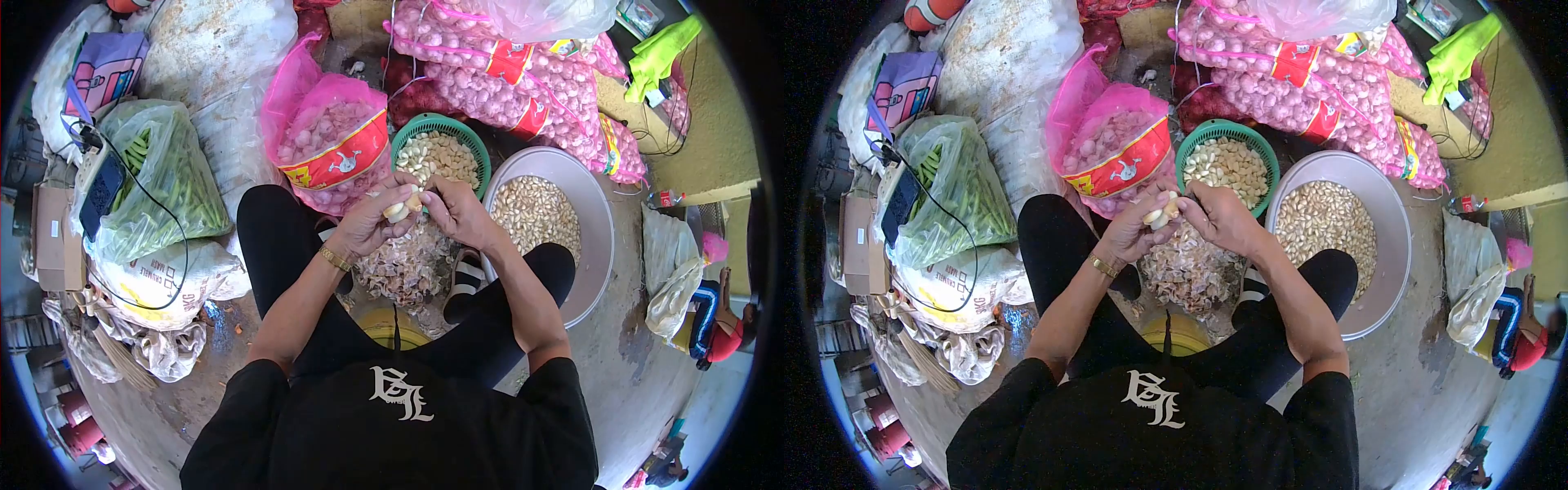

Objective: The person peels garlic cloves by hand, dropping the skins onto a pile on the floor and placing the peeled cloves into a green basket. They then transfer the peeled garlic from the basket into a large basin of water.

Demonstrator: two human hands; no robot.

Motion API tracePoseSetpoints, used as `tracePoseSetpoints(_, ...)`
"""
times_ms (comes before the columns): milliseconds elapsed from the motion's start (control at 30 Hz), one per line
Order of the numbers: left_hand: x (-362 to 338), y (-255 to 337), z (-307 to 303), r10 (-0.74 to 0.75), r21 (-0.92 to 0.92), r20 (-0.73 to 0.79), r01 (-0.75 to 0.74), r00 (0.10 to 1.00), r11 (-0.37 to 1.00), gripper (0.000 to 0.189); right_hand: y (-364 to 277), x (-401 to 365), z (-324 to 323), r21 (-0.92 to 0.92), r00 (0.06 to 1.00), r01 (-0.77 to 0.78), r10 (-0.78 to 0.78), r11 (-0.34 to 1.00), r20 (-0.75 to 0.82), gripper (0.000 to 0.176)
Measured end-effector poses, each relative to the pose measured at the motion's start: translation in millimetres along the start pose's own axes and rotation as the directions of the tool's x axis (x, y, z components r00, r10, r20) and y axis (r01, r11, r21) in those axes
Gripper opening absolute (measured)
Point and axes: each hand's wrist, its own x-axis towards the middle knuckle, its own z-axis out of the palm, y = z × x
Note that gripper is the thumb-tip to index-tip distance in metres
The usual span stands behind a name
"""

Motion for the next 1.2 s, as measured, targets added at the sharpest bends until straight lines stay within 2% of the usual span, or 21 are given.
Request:
tracePoseSetpoints(133,1,-1,-1,-0.008,0.012,-0.03,0.009,1.0,1.0,0.026,-2,-2,-1,-0.001,1.0,0.008,-0.008,1.0,-0.013,0.021)
tracePoseSetpoints(400,7,-4,1,-0.01,0.094,-0.191,0.028,0.982,0.995,0.03,2,-7,-4,-0.071,0.999,-0.033,0.034,0.997,0.005,0.021)
tracePoseSetpoints(567,11,-5,-6,0.017,0.061,-0.181,-0.006,0.983,0.998,0.029,1,-11,-4,-0.106,0.999,-0.005,0.009,0.994,0.035,0.021)
tracePoseSetpoints(633,9,-4,-4,0.026,0.068,-0.19,-0.013,0.981,0.998,0.028,-2,-13,-3,-0.061,0.997,-0.048,0.051,0.997,0.049,0.021)
tracePoseSetpoints(733,10,-1,-7,0.026,0.093,-0.25,-0.003,0.968,0.996,0.03,-4,-17,-5,-0.097,0.994,-0.053,0.061,0.994,0.087,0.02)
tracePoseSetpoints(800,12,9,-18,0.145,0.036,-0.335,-0.142,0.931,0.989,0.033,-9,-23,-6,-0.085,0.995,-0.034,0.042,0.996,0.094,0.021)
tracePoseSetpoints(833,10,12,-17,0.15,0.04,-0.338,-0.145,0.929,0.989,0.033,-10,-23,-6,-0.071,0.995,-0.016,0.022,0.997,0.093,0.022)
tracePoseSetpoints(900,6,18,-11,0.212,0.026,-0.218,-0.211,0.953,0.977,0.03,-4,-23,-1,-0.133,0.992,0.03,-0.014,0.991,0.123,0.024)
tracePoseSetpoints(967,5,16,-7,0.208,0.034,-0.246,-0.206,0.947,0.978,0.026,-4,-25,-2,-0.203,0.986,0.071,-0.038,0.977,0.161,0.026)
tracePoseSetpoints(1033,2,15,-4,0.207,0.038,-0.249,-0.204,0.946,0.978,0.024,-9,-22,-3,-0.307,0.959,0.057,0.033,0.95,0.28,0.029)
tracePoseSetpoints(1067,2,15,-5,0.208,0.039,-0.248,-0.205,0.946,0.978,0.024,-7,-22,-2,-0.307,0.959,0.058,0.032,0.95,0.28,0.029)
tracePoseSetpoints(1133,2,14,-7,0.229,0.016,-0.248,-0.232,0.941,0.973,0.025,-1,-23,2,-0.44,0.94,0.043,0.113,0.897,0.323,0.028)
tracePoseSetpoints(1200,2,15,-10,0.224,-0.01,-0.221,-0.232,0.949,0.973,0.024,-2,-24,7,-0.404,0.954,-0.01,0.13,0.915,0.271,0.028)
